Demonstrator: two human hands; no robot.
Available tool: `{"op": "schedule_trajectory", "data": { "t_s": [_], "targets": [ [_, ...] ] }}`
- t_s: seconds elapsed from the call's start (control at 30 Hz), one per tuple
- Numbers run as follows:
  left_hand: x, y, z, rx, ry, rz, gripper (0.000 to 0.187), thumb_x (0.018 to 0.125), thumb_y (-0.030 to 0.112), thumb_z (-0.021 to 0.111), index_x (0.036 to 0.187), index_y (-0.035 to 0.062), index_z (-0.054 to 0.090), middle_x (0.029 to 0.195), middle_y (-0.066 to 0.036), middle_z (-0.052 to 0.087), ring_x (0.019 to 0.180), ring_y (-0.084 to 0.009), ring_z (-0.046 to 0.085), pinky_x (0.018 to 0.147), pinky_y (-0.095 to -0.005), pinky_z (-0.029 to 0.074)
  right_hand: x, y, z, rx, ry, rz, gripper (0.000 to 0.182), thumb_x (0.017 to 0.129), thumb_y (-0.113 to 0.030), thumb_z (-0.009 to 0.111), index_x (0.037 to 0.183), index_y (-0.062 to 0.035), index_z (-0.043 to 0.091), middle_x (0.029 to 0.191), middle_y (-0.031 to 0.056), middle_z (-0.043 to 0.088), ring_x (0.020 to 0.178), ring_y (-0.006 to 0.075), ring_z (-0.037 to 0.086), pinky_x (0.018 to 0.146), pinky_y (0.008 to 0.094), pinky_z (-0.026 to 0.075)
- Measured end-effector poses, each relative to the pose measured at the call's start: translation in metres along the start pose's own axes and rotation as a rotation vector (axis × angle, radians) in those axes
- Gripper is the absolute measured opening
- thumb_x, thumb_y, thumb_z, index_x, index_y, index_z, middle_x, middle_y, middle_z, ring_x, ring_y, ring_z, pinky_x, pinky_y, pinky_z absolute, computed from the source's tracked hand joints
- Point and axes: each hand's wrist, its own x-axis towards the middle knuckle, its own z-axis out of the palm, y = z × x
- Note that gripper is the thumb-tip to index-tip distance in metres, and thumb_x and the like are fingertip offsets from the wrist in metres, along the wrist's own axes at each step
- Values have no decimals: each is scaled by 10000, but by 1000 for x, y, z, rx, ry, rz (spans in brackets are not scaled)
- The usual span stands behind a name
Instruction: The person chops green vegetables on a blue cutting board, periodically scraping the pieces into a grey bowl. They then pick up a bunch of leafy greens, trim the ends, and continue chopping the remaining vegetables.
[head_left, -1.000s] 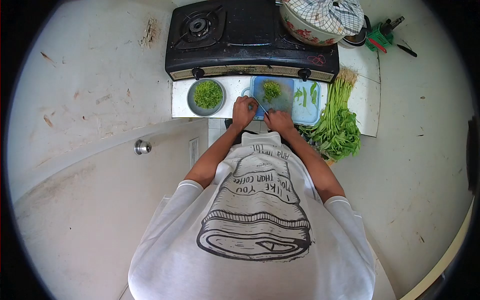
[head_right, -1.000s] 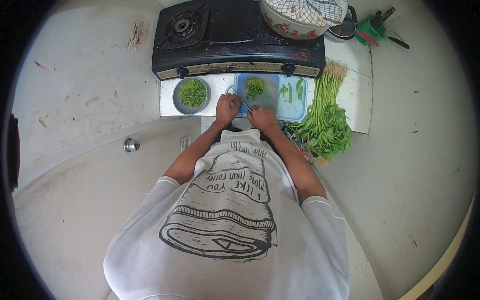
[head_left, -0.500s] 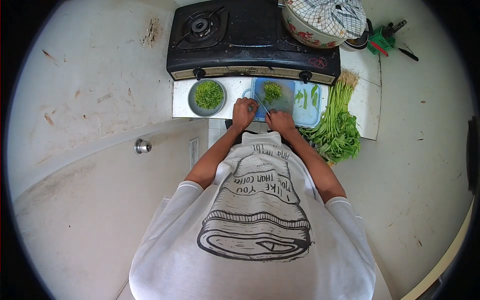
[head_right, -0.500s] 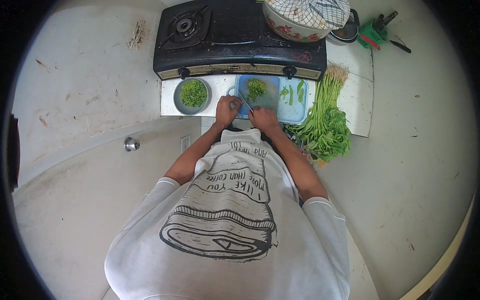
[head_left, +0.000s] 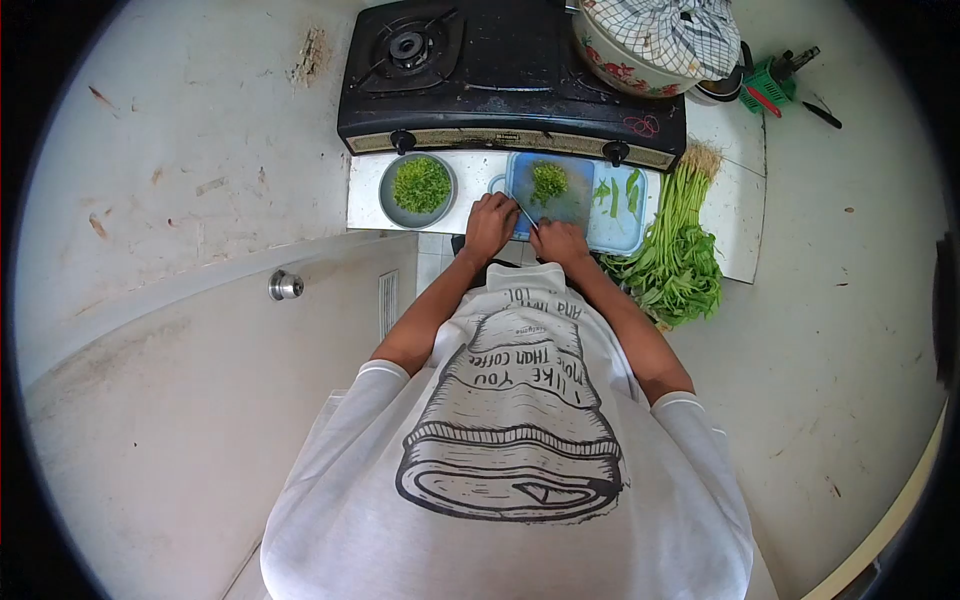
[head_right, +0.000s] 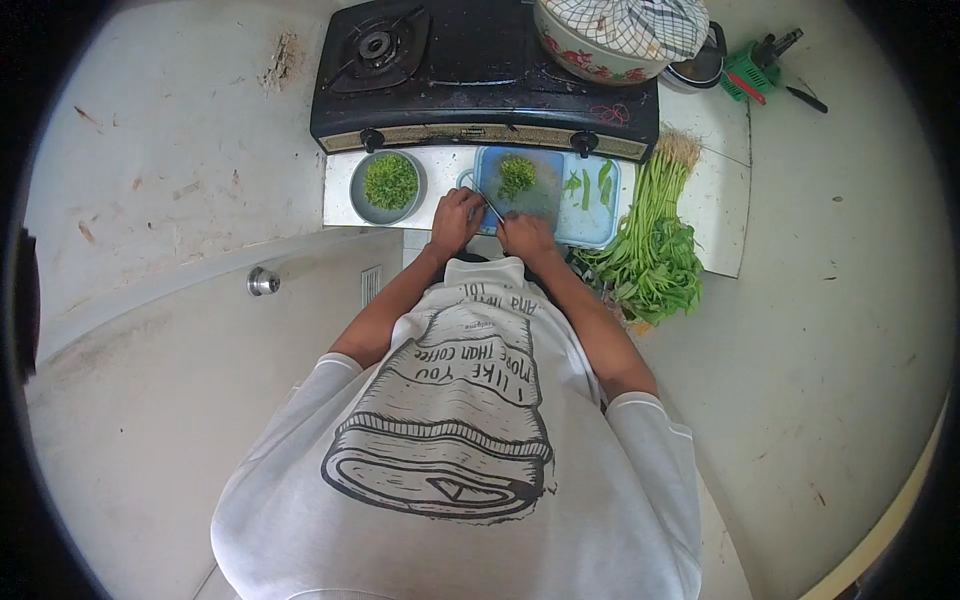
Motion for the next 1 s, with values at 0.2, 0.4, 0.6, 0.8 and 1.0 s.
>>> {"op": "schedule_trajectory", "data": {
  "t_s": [0.2, 0.4, 0.6, 0.8, 1.0],
  "targets": [
    [-5, -4, 3, -38, -11, -31, 85, 843, 112, 750, 922, 81, 756, 920, -84, 685, 899, -308, 630, 805, -440, 498, -7, 6, 0, 20, 17, 17, 384, 1007, -351, 574, 915, -3, 708, 768, 234, 733, 725, 400, 747, 708, 521, 600],
    [-1, -5, 8, -163, 38, -148, 53, 803, 85, 761, 852, 67, 773, 840, -90, 739, 831, -313, 662, 781, -434, 526, -7, 1, -5, 7, 11, -3, 404, 1009, -372, 563, 904, -12, 714, 778, 233, 737, 724, 399, 747, 705, 531, 596],
    [0, -6, 6, -154, 21, -144, 54, 801, 97, 764, 843, 63, 771, 838, -96, 742, 826, -311, 675, 783, -431, 536, -8, 3, 1, 1, 34, -29, 402, 1003, -368, 563, 882, -14, 710, 749, 232, 728, 712, 400, 747, 691, 532, 598],
    [-1, -2, 6, -195, 28, -219, 62, 805, 96, 752, 848, 56, 772, 833, -106, 739, 818, -325, 678, 774, -440, 538, 0, -1, 1, 8, 37, -39, 385, 997, -347, 572, 883, -4, 706, 737, 230, 724, 701, 407, 742, 687, 527, 600],
    [0, -3, 12, -334, 20, -336, 57, 801, 88, 744, 840, 58, 774, 816, -108, 740, 823, -319, 679, 792, -434, 536, -9, 3, -5, 22, -19, 7, 385, 1005, -353, 563, 926, -5, 707, 823, 244, 739, 775, 421, 743, 733, 536, 596]
  ]
}}
